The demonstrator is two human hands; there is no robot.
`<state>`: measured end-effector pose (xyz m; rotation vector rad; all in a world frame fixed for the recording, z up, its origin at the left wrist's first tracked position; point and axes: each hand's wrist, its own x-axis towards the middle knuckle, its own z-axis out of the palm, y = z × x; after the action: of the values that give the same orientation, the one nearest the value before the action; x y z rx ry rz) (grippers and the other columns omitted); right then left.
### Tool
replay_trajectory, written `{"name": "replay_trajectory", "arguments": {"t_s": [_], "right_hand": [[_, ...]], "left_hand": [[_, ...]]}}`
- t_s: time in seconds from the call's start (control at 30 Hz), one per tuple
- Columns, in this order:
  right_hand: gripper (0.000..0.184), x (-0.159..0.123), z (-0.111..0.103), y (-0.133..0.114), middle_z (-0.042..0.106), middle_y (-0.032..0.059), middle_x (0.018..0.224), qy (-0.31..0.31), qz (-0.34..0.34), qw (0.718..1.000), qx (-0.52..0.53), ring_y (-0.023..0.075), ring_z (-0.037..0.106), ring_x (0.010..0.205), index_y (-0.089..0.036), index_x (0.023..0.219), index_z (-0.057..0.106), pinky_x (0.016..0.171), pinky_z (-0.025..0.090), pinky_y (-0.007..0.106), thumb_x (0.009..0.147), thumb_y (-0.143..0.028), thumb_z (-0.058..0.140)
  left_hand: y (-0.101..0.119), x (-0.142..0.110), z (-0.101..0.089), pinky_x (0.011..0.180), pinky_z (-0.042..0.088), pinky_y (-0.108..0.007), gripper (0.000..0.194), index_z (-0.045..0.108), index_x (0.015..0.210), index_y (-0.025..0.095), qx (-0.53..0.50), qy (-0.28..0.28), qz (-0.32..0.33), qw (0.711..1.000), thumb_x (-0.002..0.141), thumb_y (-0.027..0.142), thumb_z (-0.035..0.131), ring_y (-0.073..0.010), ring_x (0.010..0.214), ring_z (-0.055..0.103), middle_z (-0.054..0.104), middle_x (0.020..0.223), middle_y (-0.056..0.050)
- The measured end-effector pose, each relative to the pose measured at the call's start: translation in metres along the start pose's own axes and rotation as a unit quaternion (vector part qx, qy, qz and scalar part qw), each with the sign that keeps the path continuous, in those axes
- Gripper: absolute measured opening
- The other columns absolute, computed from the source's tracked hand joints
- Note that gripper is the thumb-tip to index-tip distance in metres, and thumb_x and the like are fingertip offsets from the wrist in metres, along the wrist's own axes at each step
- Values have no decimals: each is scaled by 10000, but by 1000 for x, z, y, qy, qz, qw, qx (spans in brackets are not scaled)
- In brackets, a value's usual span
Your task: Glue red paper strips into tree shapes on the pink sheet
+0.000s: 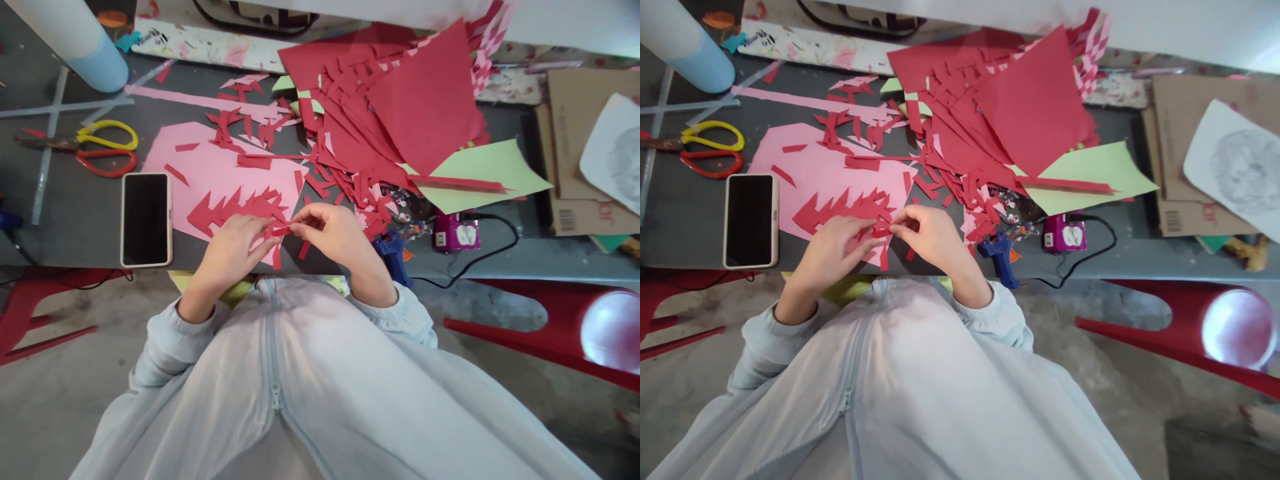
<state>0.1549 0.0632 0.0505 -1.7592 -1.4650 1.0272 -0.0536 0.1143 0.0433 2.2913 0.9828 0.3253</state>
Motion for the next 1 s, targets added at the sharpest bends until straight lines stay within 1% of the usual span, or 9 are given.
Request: {"name": "replay_trajectory", "arguments": {"t_s": [0.07,0.13,0.2,0.27,0.37,0.47,0.6,0.8,1.0], "right_hand": [[120,0,3,-2,740,17,759,-16,-5,1000,11,159,635,655,-196,836,722,645,471,291,826,-312,691],[127,2,3,-2,746,18,782,-29,-13,999,17,162,645,666,-198,855,723,648,474,290,849,-318,680],[150,6,1,-2,756,27,815,-18,-23,1000,-10,177,669,712,-200,888,729,687,483,303,898,-319,638],[159,12,0,-2,765,47,861,18,-27,996,-84,204,689,791,-195,914,740,744,483,327,929,-289,612],[128,22,1,-3,768,86,954,50,-25,976,-212,245,690,908,-176,947,756,802,471,348,908,-201,636],[181,29,7,-4,747,112,1023,41,-36,956,-287,266,669,972,-164,1009,755,837,459,359,911,-156,604],[243,32,15,-5,717,149,1028,17,-38,935,-352,293,642,983,-134,1014,750,847,442,386,936,-148,520],[252,36,18,-1,715,146,1015,8,-42,931,-362,281,633,958,-144,978,743,857,432,384,939,-141,495],[185,38,16,2,735,114,982,6,-50,946,-320,261,643,918,-177,901,741,824,440,374,899,-125,564]], "left_hand": [[3,2,2,866,497,-358,351,691,1064,194,-37,-6,3,999,985,475,495,-223,913,636,731,972,-68],[2,3,1,814,483,-330,302,674,920,200,-58,-5,9,998,988,424,484,-199,831,612,704,867,-46],[-2,3,-2,790,468,-324,280,637,834,205,-55,4,10,998,988,370,470,-191,789,587,681,811,-36],[-9,2,-6,799,460,-335,258,610,801,210,-37,19,3,999,980,336,473,-196,786,579,670,791,-34],[-22,0,-10,856,458,-362,216,592,788,214,-15,47,-6,999,959,310,501,-205,811,593,675,804,-37],[-34,0,-9,878,460,-379,194,591,786,212,-19,64,-11,998,945,297,520,-204,806,603,683,813,-41],[-41,1,-5,854,469,-369,208,597,778,211,-48,70,-17,996,939,325,534,-195,795,604,682,802,-40],[-42,2,-4,840,473,-370,228,600,782,218,-54,60,-38,996,934,370,525,-193,792,597,683,804,-33],[-43,1,-4,808,470,-362,240,608,775,209,-51,47,-30,997,941,356,514,-189,753,585,661,765,-35]]}}
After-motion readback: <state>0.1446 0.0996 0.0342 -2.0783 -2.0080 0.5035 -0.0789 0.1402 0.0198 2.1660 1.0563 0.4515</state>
